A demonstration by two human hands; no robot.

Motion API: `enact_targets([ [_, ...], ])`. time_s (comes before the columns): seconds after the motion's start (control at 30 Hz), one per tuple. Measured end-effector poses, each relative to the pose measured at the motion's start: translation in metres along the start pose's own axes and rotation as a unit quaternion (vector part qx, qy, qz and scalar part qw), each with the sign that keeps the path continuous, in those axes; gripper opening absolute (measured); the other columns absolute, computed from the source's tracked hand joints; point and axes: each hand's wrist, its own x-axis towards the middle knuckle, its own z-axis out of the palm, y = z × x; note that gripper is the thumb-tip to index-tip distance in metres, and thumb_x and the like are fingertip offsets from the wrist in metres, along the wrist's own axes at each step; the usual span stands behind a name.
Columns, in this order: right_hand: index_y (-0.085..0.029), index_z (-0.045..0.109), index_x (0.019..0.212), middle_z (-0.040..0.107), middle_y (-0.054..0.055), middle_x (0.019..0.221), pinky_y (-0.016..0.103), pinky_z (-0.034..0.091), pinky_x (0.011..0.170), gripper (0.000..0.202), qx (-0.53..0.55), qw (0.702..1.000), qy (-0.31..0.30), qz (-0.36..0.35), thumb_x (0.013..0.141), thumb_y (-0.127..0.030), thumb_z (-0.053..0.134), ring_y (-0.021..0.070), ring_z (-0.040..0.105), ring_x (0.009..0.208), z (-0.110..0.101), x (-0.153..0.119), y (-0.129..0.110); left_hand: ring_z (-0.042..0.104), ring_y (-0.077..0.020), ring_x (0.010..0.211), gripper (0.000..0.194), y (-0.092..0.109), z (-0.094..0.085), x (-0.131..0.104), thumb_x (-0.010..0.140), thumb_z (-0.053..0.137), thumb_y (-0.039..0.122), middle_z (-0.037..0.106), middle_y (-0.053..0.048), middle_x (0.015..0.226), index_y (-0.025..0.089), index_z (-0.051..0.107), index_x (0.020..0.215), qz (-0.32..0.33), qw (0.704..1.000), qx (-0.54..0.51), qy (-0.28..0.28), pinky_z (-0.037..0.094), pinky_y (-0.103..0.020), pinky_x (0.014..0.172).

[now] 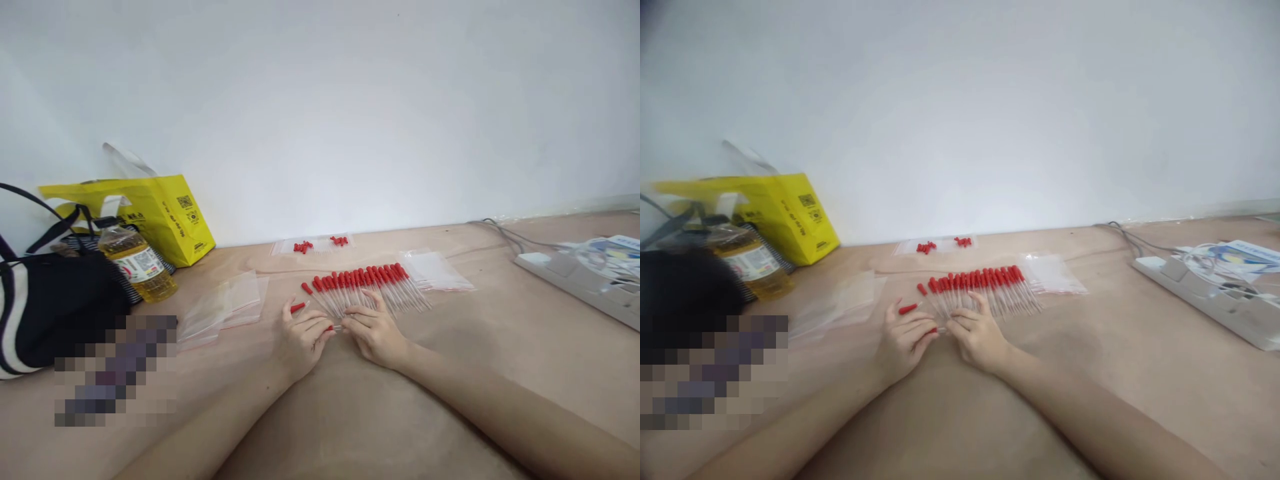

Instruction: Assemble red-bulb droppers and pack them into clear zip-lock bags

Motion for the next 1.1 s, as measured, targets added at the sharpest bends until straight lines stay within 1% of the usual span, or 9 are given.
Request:
enact_targets([
  [0.13, -0.016, 0.058, 0.080, 0.066, 0.003, 0.070, 0.049, 0.019, 0.099, 0.018, 0.015, 1.000, -0.003, -0.004, 0.080, -0.010, 0.041, 0.0144, 0.059, 0.084, 0.001, 0.000, 0.001, 0.064, -0.0146, 0.074, 0.012, 0.001, 0.000, -0.001, 0.081, 0.048, 0.019, 0.069, 0.003, 0.070, 0.020, 0.059, 0.074, 0.000, 1.000, -0.005, 0.001, 0.002, -0.047, 0.103],
  [0.4, -0.017, 0.058, 0.077, 0.066, 0.001, 0.070, 0.051, 0.014, 0.099, 0.018, 0.019, 1.000, -0.012, 0.001, 0.082, -0.012, 0.041, 0.0152, 0.058, 0.087, 0.001, 0.002, 0.001, 0.064, -0.0147, 0.076, 0.010, 0.001, 0.001, 0.000, 0.079, 0.050, 0.018, 0.070, 0.003, 0.075, 0.021, 0.060, 0.079, 0.009, 1.000, -0.008, 0.007, 0.004, -0.046, 0.103],
  [0.5, -0.018, 0.059, 0.080, 0.065, 0.000, 0.068, 0.050, 0.015, 0.097, 0.014, -0.004, 1.000, -0.009, 0.015, 0.083, -0.017, 0.045, 0.0164, 0.055, 0.089, -0.001, 0.005, 0.002, 0.063, -0.0149, 0.076, 0.009, -0.003, -0.001, 0.001, 0.080, 0.051, 0.021, 0.069, 0.003, 0.074, 0.021, 0.060, 0.077, -0.003, 1.000, 0.007, 0.005, 0.004, -0.047, 0.102],
  [0.6, -0.020, 0.060, 0.086, 0.063, 0.000, 0.066, 0.047, 0.018, 0.095, 0.013, -0.040, 0.999, -0.016, 0.018, 0.083, -0.021, 0.047, 0.0156, 0.053, 0.083, -0.004, 0.006, 0.005, 0.063, -0.0154, 0.076, 0.011, -0.007, -0.002, 0.001, 0.081, 0.051, 0.023, 0.069, 0.005, 0.071, 0.022, 0.060, 0.074, -0.011, 1.000, 0.018, 0.017, 0.004, -0.048, 0.102],
  [0.73, -0.019, 0.060, 0.084, 0.057, -0.001, 0.062, 0.042, 0.023, 0.089, 0.016, -0.078, 0.996, -0.036, -0.011, 0.081, -0.014, 0.045, 0.0132, 0.049, 0.073, -0.004, 0.003, 0.007, 0.062, -0.0150, 0.074, 0.015, -0.006, -0.003, 0.000, 0.083, 0.048, 0.024, 0.069, 0.005, 0.070, 0.022, 0.060, 0.074, -0.007, 1.000, 0.010, 0.025, 0.003, -0.049, 0.101],
  [0.87, -0.015, 0.059, 0.083, 0.052, 0.000, 0.061, 0.036, 0.027, 0.082, 0.019, -0.074, 0.997, -0.027, -0.018, 0.080, -0.010, 0.040, 0.0117, 0.044, 0.067, -0.001, 0.001, 0.003, 0.061, -0.0141, 0.071, 0.018, -0.001, -0.002, -0.001, 0.084, 0.044, 0.024, 0.068, 0.004, 0.068, 0.020, 0.059, 0.074, -0.019, 1.000, 0.000, 0.023, 0.006, -0.048, 0.101],
  [1.0, -0.014, 0.058, 0.078, 0.049, 0.000, 0.058, 0.033, 0.026, 0.078, 0.021, -0.056, 0.998, -0.022, -0.019, 0.079, -0.007, 0.037, 0.0114, 0.042, 0.065, -0.001, 0.001, -0.002, 0.061, -0.0135, 0.069, 0.019, 0.003, -0.001, -0.003, 0.084, 0.043, 0.023, 0.067, 0.003, 0.065, 0.020, 0.058, 0.073, -0.022, 0.999, -0.012, 0.021, 0.012, -0.046, 0.099],
  [1.1, -0.014, 0.058, 0.077, 0.049, 0.000, 0.058, 0.032, 0.025, 0.076, 0.021, -0.063, 0.997, -0.026, -0.020, 0.079, -0.008, 0.038, 0.0119, 0.041, 0.065, -0.002, 0.002, -0.002, 0.061, -0.0136, 0.070, 0.019, 0.003, 0.000, -0.003, 0.084, 0.044, 0.024, 0.068, 0.003, 0.067, 0.020, 0.059, 0.073, -0.026, 0.999, -0.009, 0.016, 0.012, -0.045, 0.099],
])
